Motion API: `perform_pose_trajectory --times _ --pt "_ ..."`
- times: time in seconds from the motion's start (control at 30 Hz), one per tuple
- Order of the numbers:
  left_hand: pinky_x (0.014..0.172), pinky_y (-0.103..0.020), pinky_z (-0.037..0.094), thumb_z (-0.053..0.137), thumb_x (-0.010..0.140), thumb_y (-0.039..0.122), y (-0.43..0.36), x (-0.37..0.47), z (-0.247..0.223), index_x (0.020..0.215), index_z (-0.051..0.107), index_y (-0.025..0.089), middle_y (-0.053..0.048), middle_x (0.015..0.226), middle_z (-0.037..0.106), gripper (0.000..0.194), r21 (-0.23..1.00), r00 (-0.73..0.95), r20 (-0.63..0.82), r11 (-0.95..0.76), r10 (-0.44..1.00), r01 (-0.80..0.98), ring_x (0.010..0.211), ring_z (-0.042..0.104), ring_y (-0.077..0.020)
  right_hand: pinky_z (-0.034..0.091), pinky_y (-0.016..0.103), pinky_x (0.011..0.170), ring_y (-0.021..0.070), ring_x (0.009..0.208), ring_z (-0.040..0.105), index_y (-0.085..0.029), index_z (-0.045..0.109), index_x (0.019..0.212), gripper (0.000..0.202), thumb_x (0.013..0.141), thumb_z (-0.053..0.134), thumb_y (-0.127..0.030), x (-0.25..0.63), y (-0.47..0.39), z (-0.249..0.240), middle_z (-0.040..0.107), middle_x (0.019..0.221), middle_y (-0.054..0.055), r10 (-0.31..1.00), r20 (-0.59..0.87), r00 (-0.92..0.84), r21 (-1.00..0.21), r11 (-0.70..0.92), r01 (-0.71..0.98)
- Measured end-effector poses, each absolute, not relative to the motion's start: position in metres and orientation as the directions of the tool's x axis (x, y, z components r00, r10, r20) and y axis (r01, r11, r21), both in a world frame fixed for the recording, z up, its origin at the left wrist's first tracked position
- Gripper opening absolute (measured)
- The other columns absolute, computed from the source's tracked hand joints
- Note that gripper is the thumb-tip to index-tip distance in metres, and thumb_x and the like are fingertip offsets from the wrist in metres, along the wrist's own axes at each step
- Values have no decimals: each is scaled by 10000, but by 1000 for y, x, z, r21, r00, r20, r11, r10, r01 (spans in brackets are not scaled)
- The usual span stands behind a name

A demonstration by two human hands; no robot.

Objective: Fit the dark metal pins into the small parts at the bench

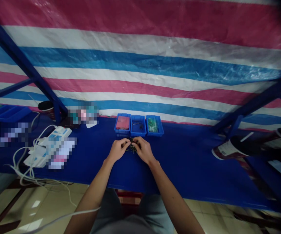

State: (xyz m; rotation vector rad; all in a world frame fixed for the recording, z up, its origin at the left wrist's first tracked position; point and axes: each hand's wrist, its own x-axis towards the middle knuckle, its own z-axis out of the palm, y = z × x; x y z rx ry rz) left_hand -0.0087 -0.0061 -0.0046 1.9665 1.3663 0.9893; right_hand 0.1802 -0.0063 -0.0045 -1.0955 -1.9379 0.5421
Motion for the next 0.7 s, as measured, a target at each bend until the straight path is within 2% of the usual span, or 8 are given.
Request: perform_pose_trajectory --times 0.23,0.7 --pt "572 -218 326 510 953 444 -6 -8 -4 907 721 160 44 530 469 356 765 215 259 -335 942 550 505 398 -101 461 263 715 162 764 600 -224 619 955 123 963 498 -204 180 -6 -6 642 890 29 835 470 -287 -675 550 492" --pt "572 -218 321 532 946 420 -6 -9 -4 902 724 165 50 522 463 322 770 210 259 -333 943 544 500 403 -96 457 266 743 167 798 612 -226 621 958 167 1008 462 -247 181 -5 -6 642 919 38 834 462 -302 -671 551 497"
